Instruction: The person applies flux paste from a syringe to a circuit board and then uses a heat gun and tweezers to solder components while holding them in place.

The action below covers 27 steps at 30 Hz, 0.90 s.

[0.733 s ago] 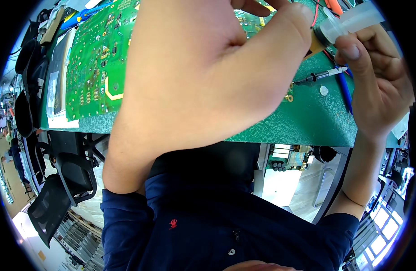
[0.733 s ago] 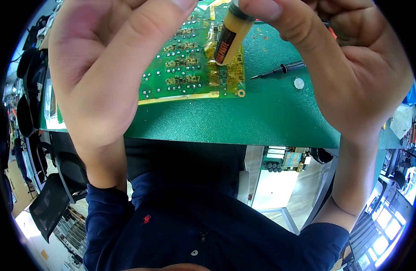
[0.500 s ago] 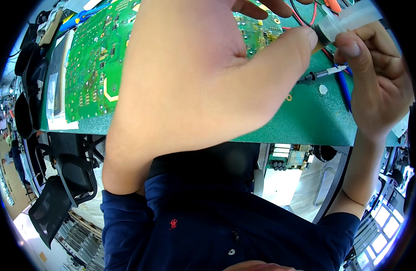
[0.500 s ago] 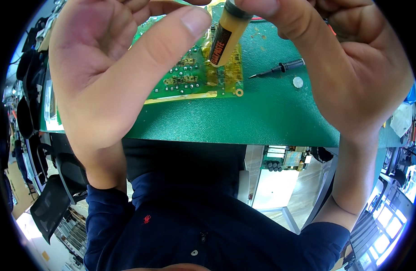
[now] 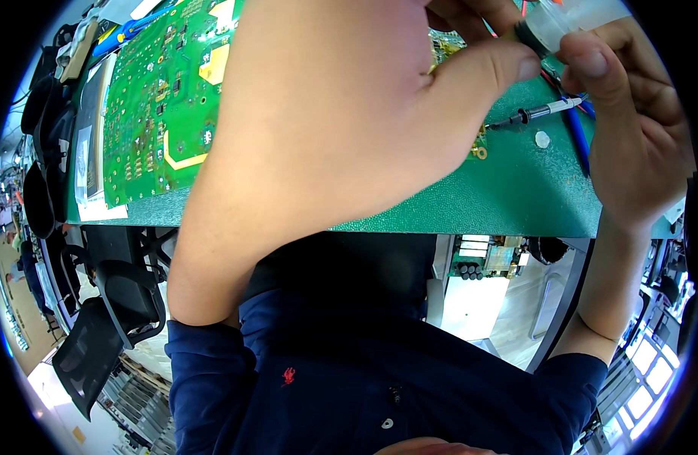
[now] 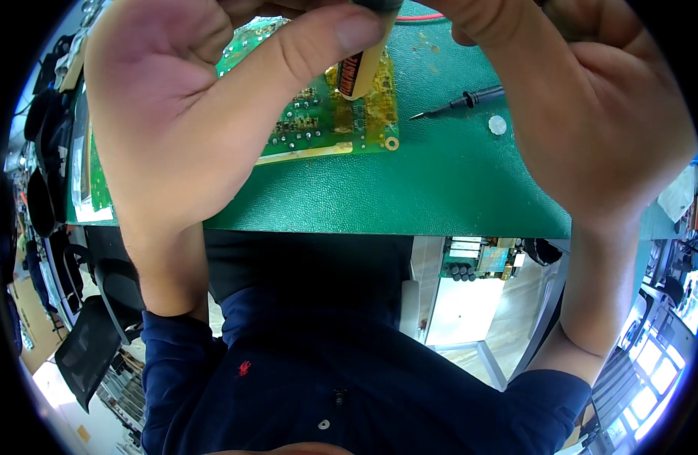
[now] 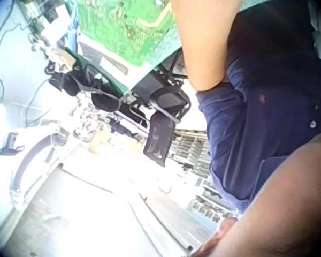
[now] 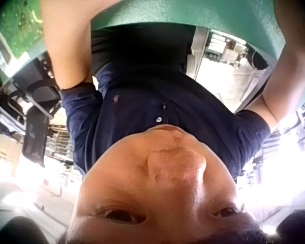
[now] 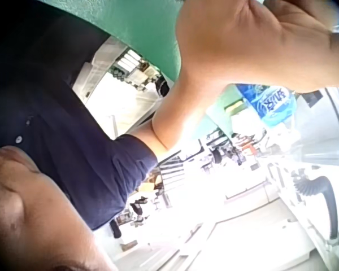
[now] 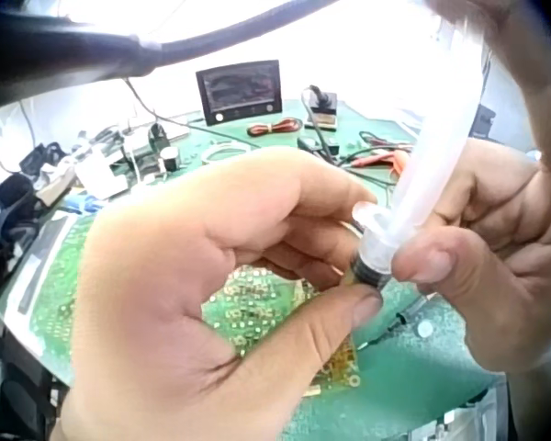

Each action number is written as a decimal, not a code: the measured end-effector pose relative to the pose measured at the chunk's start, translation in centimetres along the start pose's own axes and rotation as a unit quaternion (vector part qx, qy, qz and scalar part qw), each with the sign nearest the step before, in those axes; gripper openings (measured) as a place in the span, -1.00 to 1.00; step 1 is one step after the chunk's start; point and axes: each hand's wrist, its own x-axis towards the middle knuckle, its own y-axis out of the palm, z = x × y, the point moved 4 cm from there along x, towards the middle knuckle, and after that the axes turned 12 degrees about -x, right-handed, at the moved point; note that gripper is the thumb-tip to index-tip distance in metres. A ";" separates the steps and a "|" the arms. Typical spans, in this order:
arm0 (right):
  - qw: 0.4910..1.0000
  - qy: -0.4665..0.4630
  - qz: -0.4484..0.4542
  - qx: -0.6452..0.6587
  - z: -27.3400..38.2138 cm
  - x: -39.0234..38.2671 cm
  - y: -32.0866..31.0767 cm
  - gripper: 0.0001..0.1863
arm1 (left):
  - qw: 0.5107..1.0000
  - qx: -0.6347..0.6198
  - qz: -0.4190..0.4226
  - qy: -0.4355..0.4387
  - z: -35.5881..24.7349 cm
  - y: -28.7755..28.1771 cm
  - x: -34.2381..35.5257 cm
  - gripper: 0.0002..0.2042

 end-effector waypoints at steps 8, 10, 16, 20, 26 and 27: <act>1.000 -0.001 0.004 -0.015 0.6 0.4 0.3 -0.73 | 1.000 -0.001 -0.004 0.001 0.2 -0.2 -0.2 -0.75; 1.000 -0.003 0.004 -0.018 0.7 0.5 0.4 -0.73 | 1.000 0.001 -0.006 0.002 0.4 -0.1 -0.1 -0.75; 1.000 -0.005 0.007 -0.030 1.1 0.7 0.7 -0.74 | 1.000 0.000 -0.009 0.003 0.2 -1.1 -0.4 -0.74; 0.999 -0.010 0.008 -0.036 0.8 0.6 0.5 -0.74 | 1.000 0.003 -0.013 0.006 0.7 0.2 -0.2 -0.74; 0.999 -0.017 0.011 -0.043 0.2 0.3 0.5 -0.74 | 1.000 0.007 -0.022 0.007 1.4 0.3 0.0 -0.74; 0.999 -0.018 0.011 -0.044 0.0 0.2 0.4 -0.74 | 1.000 0.008 -0.023 0.008 1.6 0.2 0.2 -0.74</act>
